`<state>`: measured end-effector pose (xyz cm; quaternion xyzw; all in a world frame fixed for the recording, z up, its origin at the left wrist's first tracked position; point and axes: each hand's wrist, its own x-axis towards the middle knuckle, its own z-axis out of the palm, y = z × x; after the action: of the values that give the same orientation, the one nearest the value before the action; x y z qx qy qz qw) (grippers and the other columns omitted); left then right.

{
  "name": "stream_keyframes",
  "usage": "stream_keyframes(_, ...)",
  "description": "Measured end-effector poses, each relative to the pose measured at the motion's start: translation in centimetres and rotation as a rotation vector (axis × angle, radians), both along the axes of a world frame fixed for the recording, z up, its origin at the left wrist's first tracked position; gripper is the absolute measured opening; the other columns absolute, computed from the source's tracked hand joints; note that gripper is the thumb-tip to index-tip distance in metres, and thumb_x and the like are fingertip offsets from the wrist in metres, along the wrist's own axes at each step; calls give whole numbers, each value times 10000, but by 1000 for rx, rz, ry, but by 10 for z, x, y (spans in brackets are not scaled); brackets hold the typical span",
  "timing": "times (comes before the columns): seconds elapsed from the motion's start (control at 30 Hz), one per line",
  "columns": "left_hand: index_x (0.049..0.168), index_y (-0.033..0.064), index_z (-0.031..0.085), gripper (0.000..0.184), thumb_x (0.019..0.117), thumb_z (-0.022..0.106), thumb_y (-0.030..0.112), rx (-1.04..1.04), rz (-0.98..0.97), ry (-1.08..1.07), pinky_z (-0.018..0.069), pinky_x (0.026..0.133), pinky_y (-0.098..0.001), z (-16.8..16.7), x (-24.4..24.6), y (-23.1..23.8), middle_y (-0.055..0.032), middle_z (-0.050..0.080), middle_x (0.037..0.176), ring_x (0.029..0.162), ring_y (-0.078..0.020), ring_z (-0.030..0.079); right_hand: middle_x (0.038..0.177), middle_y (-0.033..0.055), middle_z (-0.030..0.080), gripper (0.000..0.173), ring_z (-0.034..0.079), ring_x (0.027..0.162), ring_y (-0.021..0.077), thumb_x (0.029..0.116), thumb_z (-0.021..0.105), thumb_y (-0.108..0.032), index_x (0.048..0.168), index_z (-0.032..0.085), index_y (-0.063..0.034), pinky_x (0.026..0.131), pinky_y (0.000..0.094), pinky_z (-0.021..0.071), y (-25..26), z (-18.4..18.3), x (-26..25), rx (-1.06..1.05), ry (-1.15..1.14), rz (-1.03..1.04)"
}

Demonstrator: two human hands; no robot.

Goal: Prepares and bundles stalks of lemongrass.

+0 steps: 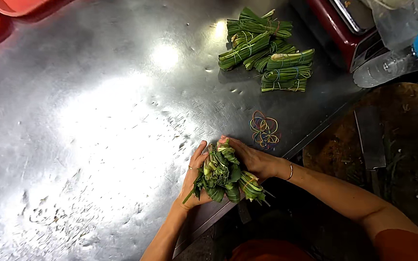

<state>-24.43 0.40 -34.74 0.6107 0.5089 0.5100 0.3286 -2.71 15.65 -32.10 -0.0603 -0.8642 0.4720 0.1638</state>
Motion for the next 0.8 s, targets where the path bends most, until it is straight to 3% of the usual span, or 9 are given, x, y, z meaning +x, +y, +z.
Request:
stream_keyframes(0.13,1523,197,413,1010,708,880,567,45,38,-111,360,1222,-486,-2,14,-2,-85,435,1590,1477,-263,406,1488,348,451,904,430,1442,402,879,733,-412,1485,345,135,1211,459,361,-8,0,-6,-53,152,-93)
stream_keyframes(0.2,1495,222,423,928,749,825,600,111,71,-75,372,1206,-497,-11,18,-2,-62,505,1528,1449,-263,443,1447,323,502,819,446,1434,392,884,740,-368,1449,388,109,1211,472,365,-8,-10,-7,-78,179,-86)
stream_keyframes(0.3,1483,239,422,861,786,801,574,120,72,-81,388,1191,-484,-9,20,-5,-47,521,1501,1433,-248,455,1465,333,489,847,420,1453,413,857,764,-294,1463,366,143,1227,483,343,-10,-2,-5,-80,114,-37)
stream_keyframes(0.4,1465,256,433,572,983,610,508,149,49,-67,375,1205,-449,-1,18,-5,-4,504,1534,1454,-216,440,1447,314,520,681,441,1446,401,925,721,-222,1428,411,115,1219,478,368,-13,7,-3,-64,90,-49)
stream_keyframes(0.5,1381,226,497,679,845,744,561,88,56,-122,424,1156,-461,-16,18,-10,-42,534,1497,1408,-235,486,1451,338,500,809,448,1435,406,847,779,-204,1453,375,148,1220,474,354,-16,-5,-3,-93,86,-37)
stream_keyframes(0.6,1399,231,491,744,800,798,549,89,50,-101,435,1151,-467,-17,17,-7,-57,528,1498,1408,-249,487,1458,344,486,875,427,1446,416,801,800,-196,1470,353,147,1236,475,327,-13,-5,-6,-95,110,-14)
stream_keyframes(0.7,1446,221,444,843,770,820,556,94,45,-61,371,1207,-496,-13,15,-5,-54,503,1534,1454,-250,440,1458,350,481,874,438,1436,416,813,789,-259,1454,371,163,1224,453,348,-15,-4,-7,-41,112,-41)
stream_keyframes(0.73,1451,193,453,874,755,837,558,68,61,-78,369,1210,-478,-8,17,-8,-36,537,1503,1434,-209,464,1464,353,476,899,445,1429,415,805,794,-291,1455,378,170,1214,454,359,-17,2,-6,-41,83,-66)
stream_keyframes(0.8,1329,36,569,831,731,890,514,-46,179,-226,517,1075,-327,13,27,-16,10,692,1252,1203,-54,629,1487,300,480,1030,465,1414,356,765,836,-438,1497,373,121,1182,457,383,-22,28,-9,-129,-87,-128)
